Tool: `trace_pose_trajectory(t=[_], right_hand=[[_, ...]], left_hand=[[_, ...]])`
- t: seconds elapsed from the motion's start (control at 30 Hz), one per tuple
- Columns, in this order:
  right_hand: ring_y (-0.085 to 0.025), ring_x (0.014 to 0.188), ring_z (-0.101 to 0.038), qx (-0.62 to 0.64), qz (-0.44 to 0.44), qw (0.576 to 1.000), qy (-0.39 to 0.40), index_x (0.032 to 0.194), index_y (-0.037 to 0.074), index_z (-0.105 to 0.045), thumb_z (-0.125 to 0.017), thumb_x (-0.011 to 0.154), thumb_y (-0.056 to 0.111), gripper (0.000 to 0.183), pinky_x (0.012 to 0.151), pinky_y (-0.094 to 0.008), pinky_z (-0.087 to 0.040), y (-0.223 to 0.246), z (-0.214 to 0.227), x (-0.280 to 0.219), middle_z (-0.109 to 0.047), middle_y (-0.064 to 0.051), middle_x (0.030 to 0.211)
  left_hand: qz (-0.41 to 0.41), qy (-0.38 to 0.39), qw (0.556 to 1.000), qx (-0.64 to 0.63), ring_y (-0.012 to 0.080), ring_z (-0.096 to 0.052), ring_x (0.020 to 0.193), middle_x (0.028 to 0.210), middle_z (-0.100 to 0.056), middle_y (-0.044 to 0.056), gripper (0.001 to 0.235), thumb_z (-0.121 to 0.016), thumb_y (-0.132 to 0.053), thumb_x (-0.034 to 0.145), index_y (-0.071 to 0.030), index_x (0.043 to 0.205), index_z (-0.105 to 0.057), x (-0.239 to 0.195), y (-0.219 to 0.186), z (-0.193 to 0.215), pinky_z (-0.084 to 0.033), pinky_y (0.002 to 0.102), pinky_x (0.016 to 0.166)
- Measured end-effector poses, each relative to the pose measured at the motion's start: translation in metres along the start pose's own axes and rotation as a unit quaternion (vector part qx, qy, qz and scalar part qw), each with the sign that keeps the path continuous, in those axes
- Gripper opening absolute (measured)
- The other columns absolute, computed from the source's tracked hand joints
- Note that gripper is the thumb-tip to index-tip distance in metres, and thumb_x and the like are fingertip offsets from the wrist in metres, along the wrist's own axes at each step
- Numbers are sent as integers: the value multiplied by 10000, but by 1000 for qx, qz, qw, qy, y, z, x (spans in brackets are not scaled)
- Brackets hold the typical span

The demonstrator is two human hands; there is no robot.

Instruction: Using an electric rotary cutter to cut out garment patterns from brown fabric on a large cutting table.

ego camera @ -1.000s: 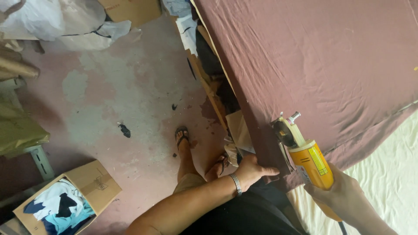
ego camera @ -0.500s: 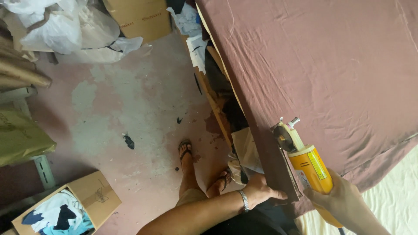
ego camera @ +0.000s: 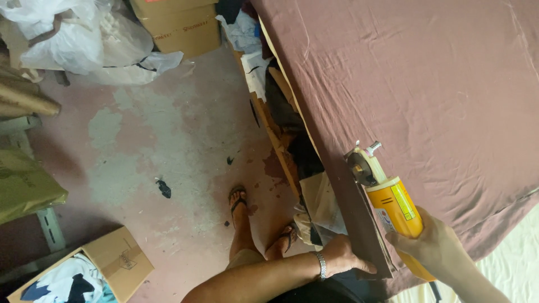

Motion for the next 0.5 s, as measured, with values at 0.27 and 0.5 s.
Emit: trace_pose_trajectory(t=[0.27, 0.5], right_hand=[[-271, 903, -748, 43, -22, 999, 6, 1285, 175, -684, -780, 755, 326, 559, 806, -392, -575, 18, 5, 7, -802, -95, 1072], [-261, 952, -760, 36, -24, 999, 6, 1278, 190, -687, -753, 763, 329, 538, 842, -389, -574, 20, 5, 5, -810, -83, 1116]], left_hand=[[49, 37, 997, 52, 276, -604, 1220, 1308, -637, 101, 682, -739, -45, 787, -85, 1435, -530, -23, -51, 40, -533, 285, 1052], [-244, -115, 915, -299, 153, -626, 972, 1078, -667, 20, 545, -666, -51, 685, -132, 1223, -629, 29, -77, 176, -492, 310, 803]])
Point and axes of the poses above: each hand's wrist, its own x-axis towards the middle knuckle, its own z-axis out of the back of the hand, y = z × x, the point moved 7 cm from there along x, towards the middle knuckle
